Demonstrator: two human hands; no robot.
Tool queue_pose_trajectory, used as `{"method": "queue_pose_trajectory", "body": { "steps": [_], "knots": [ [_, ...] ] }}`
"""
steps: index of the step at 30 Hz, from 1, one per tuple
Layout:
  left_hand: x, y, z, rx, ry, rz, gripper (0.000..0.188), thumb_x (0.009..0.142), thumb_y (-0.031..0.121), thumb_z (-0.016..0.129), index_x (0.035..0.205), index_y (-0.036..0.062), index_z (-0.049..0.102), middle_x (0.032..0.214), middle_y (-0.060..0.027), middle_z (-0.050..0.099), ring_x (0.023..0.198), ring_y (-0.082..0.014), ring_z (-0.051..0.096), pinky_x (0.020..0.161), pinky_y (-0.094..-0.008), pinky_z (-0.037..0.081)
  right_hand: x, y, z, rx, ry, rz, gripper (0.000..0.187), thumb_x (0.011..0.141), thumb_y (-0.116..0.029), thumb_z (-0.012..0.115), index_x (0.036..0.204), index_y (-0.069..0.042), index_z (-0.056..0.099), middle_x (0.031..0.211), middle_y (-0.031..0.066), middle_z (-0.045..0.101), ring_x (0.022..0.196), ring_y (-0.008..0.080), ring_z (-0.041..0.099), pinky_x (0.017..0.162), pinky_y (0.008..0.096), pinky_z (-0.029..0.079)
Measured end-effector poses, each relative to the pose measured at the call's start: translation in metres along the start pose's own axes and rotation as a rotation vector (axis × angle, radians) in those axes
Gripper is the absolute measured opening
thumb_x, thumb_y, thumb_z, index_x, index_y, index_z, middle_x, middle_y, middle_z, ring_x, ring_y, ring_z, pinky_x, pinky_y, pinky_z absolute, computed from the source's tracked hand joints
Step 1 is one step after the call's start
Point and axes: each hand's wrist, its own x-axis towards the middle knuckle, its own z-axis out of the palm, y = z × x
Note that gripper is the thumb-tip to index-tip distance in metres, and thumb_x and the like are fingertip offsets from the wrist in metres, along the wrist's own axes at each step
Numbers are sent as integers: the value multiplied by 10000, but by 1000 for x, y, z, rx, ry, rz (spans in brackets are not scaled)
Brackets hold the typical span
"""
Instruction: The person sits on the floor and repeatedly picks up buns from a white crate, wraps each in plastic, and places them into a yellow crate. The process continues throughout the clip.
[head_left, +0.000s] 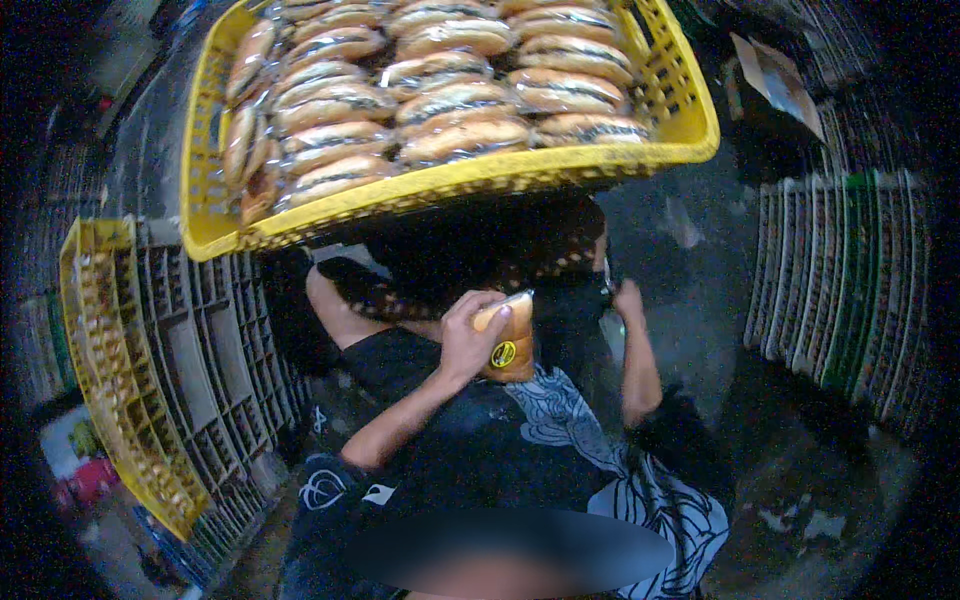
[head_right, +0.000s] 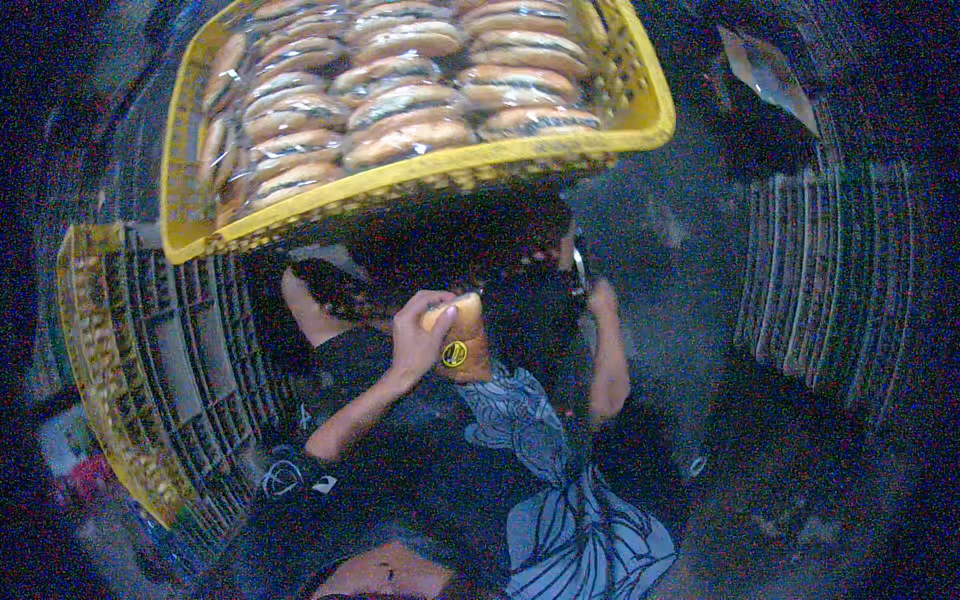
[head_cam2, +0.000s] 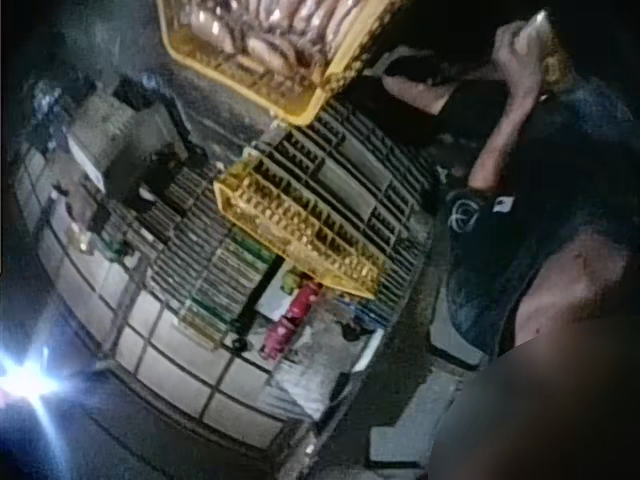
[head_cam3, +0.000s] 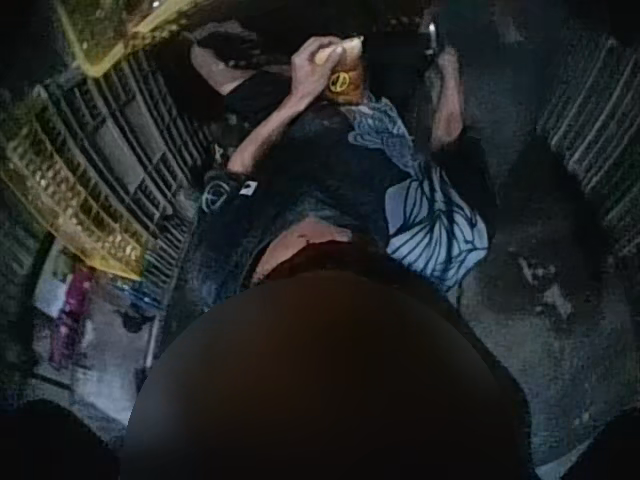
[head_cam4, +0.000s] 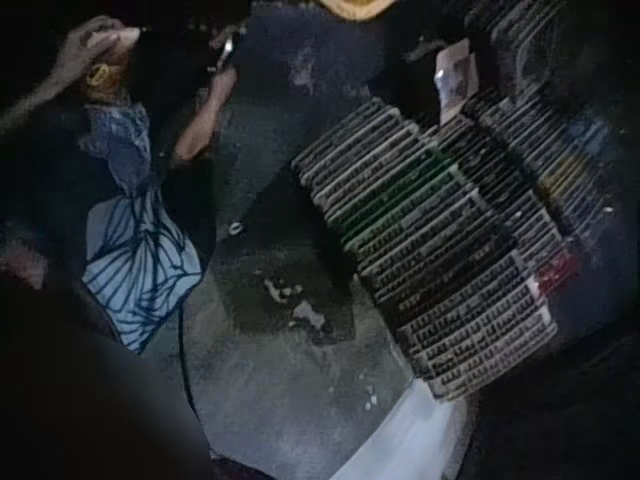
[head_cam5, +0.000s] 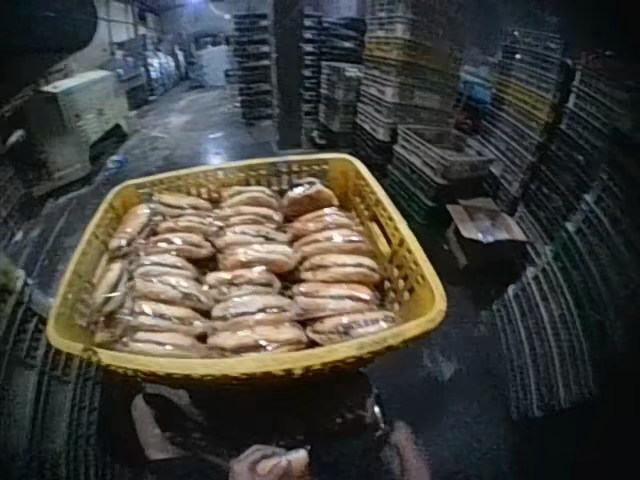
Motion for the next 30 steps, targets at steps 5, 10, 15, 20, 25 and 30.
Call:
{"method": "queue_pose_trajectory", "body": {
  "steps": [5, 10, 15, 20, 25, 30],
  "knots": [
    [11, -1, -14, -49, 134, -69, 193, 836, 125, 453, 823, -12, 588, 835, -87, 585, 779, -181, 553, 722, -281, 426, -132, -51, -93, 997, 63, 139, 455, 828, -405, 437, 989, 11, 530, 859, 118, 603, 761, 198, 571, 647, 364, 437],
    [29, 24, -10, 32, 253, 252, 174, 820, 129, 488, 785, -13, 583, 796, -111, 572, 731, -214, 553, 680, -302, 434, -129, -100, -144, 975, -175, -315, 325, 823, -302, 477, 880, 6, 565, 999, 122, 546, 926, 189, 490, 762, 342, 382],
    [35, 37, -1, 145, 255, 549, 126, 773, 116, 535, 770, -4, 573, 781, -121, 567, 709, -259, 551, 646, -333, 445, -126, -194, -216, 936, -562, -1260, 226, 814, -204, 513, 852, 9, 579, 1197, 165, 447, 1151, 247, 372, 934, 339, 294],
    [41, 65, -23, 109, 246, 994, 128, 733, 124, 584, 795, 14, 566, 781, -117, 563, 688, -260, 547, 614, -340, 460, -144, -259, -241, 618, -643, -1000, 256, 784, -221, 542, 878, 15, 575, 1078, 116, 535, 940, 144, 508, 815, 270, 397],
    [34, 57, -27, 23, 284, 878, 130, 755, 142, 569, 797, 19, 563, 772, -129, 559, 675, -267, 554, 609, -341, 459, -119, -267, -190, 309, -712, -972, 274, 795, -204, 542, 966, 10, 564, 903, 79, 597, 814, 126, 547, 751, 253, 429],
    [54, 78, -42, 60, 337, 642, 245, 829, 240, 508, 803, 1, 556, 765, -147, 552, 710, -274, 555, 641, -332, 446, -160, -275, -200, 1081, -486, -878, 373, 803, -278, 559, 1055, -5, 528, 970, 91, 590, 874, 160, 562, 785, 285, 433]
  ]
}}
